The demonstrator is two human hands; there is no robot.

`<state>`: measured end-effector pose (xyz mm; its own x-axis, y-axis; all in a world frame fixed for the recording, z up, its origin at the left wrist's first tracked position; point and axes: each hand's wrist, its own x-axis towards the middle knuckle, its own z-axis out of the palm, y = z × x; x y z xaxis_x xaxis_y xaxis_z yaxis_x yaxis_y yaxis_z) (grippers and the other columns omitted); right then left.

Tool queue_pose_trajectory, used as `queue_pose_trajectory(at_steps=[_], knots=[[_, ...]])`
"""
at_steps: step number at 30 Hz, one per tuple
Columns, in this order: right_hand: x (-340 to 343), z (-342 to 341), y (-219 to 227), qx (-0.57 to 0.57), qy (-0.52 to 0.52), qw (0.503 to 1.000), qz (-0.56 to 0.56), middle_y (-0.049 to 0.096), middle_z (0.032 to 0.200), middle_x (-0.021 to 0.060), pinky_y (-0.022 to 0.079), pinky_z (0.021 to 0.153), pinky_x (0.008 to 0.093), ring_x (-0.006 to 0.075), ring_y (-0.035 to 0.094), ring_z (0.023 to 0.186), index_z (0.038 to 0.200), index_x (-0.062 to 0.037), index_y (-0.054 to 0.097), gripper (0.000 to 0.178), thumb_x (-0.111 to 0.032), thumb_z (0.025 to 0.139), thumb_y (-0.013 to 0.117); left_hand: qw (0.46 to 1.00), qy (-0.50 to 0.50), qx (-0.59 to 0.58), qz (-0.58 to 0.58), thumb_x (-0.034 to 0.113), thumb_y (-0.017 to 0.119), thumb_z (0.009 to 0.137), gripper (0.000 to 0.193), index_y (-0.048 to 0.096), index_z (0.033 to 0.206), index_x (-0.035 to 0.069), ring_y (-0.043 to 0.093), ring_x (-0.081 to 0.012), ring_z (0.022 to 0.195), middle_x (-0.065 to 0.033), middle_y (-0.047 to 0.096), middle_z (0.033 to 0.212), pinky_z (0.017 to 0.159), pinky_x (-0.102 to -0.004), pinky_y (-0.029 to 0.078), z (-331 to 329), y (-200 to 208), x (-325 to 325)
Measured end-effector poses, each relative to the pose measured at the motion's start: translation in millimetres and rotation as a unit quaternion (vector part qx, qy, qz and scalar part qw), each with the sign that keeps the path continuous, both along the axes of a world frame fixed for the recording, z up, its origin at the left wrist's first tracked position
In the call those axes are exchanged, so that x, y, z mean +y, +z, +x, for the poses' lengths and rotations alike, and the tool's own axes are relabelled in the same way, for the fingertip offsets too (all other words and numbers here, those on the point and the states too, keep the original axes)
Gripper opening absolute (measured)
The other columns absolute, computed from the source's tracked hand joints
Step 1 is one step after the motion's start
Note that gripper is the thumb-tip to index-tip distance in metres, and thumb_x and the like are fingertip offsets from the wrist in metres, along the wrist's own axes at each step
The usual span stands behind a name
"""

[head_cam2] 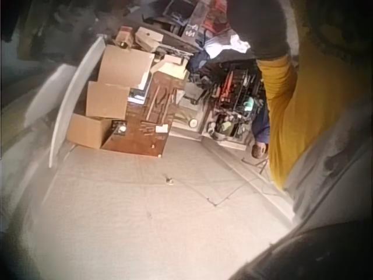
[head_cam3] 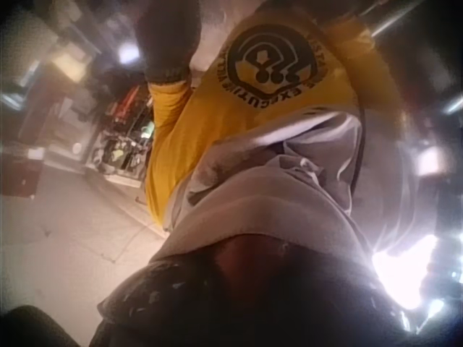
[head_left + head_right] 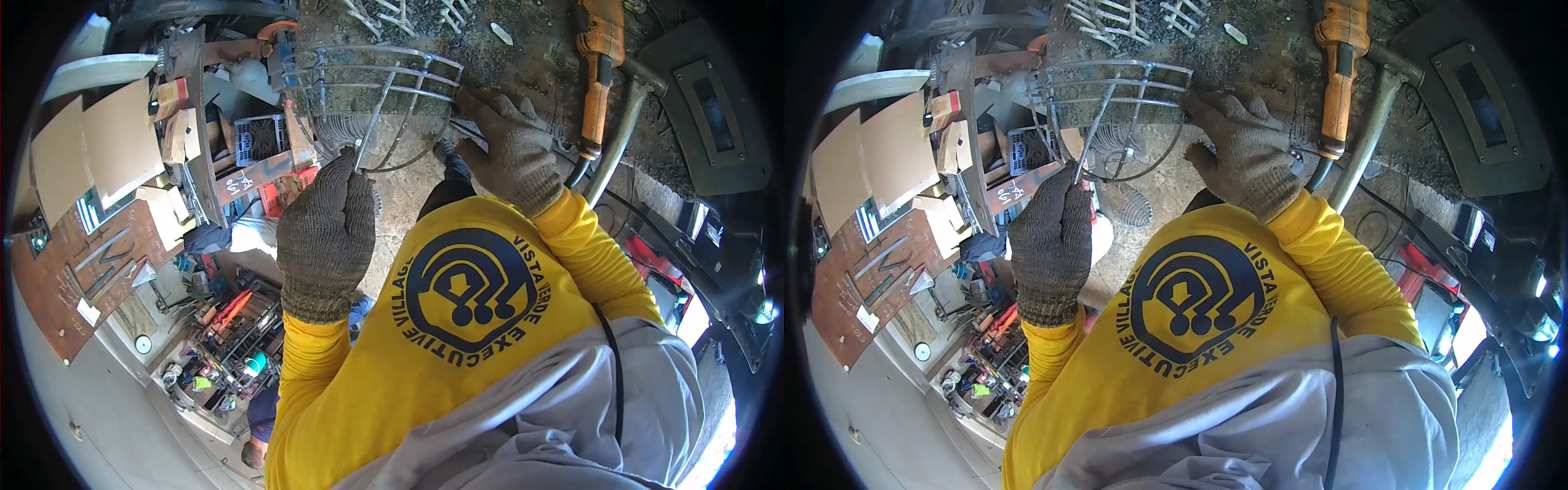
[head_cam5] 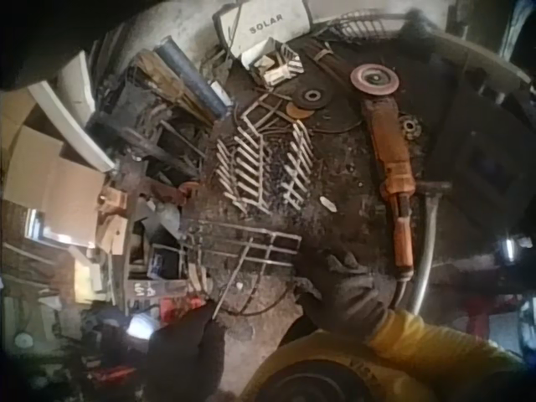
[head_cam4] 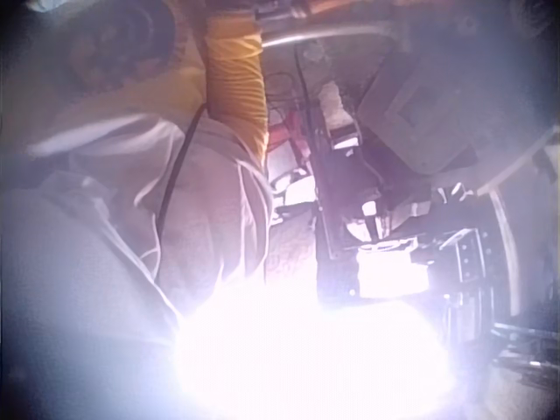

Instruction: The person welds several metal wire components to a circular metal cage structure using a welding electrode and then uses an angle grinder to smooth the joints.

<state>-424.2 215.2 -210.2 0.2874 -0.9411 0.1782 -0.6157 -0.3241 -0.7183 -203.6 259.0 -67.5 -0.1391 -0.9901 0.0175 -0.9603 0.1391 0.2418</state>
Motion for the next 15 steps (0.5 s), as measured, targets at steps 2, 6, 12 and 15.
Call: queue_pose_trajectory(at_steps=[2,6,12,15], knots=[[0.9,0.4,-1.6,-0.001,-0.003,1.0,-0.009,0.063,0.13,0.0174,0.046,0.104,0.0471,0.0401,0.057,0.12,0.138,-0.0077,0.059,0.059,-0.021,0.082,0.075,1.0,-0.003,0.004,-0.007,0.012,0.069,0.092,0.027,0.07,0.116,0.0,0.074,-0.0315,0.083,-0.0187,0.075,0.099,0.075,-0.0376,0.058,0.3,-0.8,-0.3],[1.8,0.7,-1.3,-0.008,-0.01,1.0,0.027,0.062,0.13,0.0173,0.046,0.104,0.0477,0.0398,0.057,0.121,0.138,-0.0086,0.059,0.06,-0.023,0.082,0.075,1.0,0.009,0.012,-0.003,0.013,0.069,0.093,0.027,0.07,0.117,0.001,0.074,-0.0308,0.081,-0.0183,0.075,0.098,0.074,-0.0372,0.058,-0.1,-4.4,-0.3],[-2.2,-4.3,-1.9,-0.049,-0.019,0.997,0.051,0.062,0.132,0.0193,0.045,0.105,0.0485,0.0409,0.057,0.122,0.139,-0.0101,0.058,0.061,-0.029,0.083,0.075,1.0,0.009,0.009,-0.013,0.016,0.064,0.098,0.026,0.069,0.117,0.0,0.074,-0.0296,0.089,-0.0183,0.074,0.103,0.08,-0.0367,0.057,-2.5,-3.7,1.5],[3.1,-7.3,0.7,-0.072,-0.025,0.995,0.059,0.063,0.131,0.0198,0.046,0.104,0.0481,0.0414,0.059,0.12,0.137,-0.0093,0.059,0.059,-0.03,0.084,0.075,1.0,0.005,0.015,-0.02,0.018,0.065,0.098,0.026,0.069,0.118,0.001,0.074,-0.0301,0.091,-0.0179,0.074,0.103,0.081,-0.0375,0.057,0.2,-5.9,1.8]])
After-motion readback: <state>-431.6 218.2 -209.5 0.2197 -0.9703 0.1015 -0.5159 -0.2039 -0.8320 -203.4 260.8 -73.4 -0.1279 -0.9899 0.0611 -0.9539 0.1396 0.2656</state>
